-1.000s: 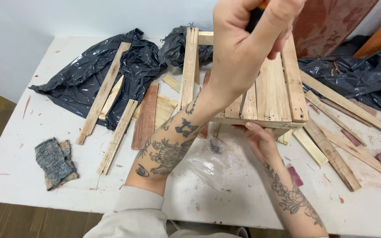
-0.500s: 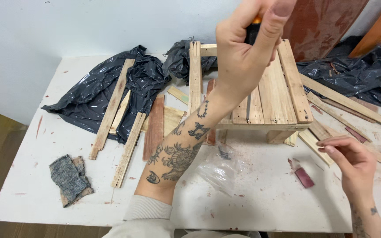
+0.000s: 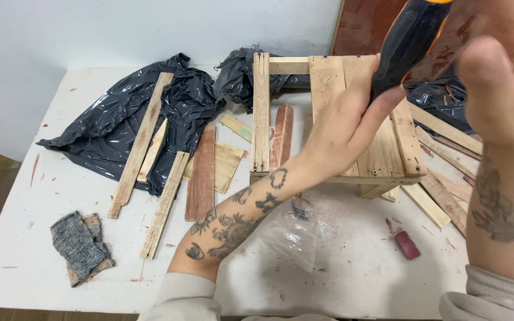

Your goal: The person assembles a small wooden crate by hand, using a screwdriver to fasten screws into pre-drilled holes. They position wooden slats and secure them to the frame, working methodically across the top surface.

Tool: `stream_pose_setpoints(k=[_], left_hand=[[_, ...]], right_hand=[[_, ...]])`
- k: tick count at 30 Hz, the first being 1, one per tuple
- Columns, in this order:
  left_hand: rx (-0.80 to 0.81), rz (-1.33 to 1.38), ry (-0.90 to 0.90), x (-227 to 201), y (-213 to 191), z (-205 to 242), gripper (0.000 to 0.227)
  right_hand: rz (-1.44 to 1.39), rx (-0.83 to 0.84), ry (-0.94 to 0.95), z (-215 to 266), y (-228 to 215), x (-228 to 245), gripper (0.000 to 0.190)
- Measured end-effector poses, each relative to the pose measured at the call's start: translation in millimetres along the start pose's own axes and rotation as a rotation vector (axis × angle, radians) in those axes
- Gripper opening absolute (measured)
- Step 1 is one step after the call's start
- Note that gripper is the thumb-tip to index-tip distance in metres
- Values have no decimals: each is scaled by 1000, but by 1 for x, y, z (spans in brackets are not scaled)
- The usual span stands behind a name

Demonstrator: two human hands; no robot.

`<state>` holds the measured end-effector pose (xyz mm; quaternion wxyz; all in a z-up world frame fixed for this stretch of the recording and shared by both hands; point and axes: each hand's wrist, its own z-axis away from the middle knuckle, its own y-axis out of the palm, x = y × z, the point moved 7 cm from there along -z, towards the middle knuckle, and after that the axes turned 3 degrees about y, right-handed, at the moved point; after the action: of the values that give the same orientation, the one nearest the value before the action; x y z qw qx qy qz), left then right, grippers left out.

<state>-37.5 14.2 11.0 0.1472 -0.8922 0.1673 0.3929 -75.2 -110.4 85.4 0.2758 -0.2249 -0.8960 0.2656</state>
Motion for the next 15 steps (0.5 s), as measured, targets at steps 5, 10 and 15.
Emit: stream_pose_setpoints(k=[5,10,15], left_hand=[[163,-198,-153,5,-17,29,56],[340,-738,12,28,-15,76,67],[374,-1174,-32,76,-1,105,73]], right_hand=[[-573,382,-108,-83,69,12,32],[-1616,926,-778,-95,77,44,52],[-1375,451,-375,-67,68,-17,51]])
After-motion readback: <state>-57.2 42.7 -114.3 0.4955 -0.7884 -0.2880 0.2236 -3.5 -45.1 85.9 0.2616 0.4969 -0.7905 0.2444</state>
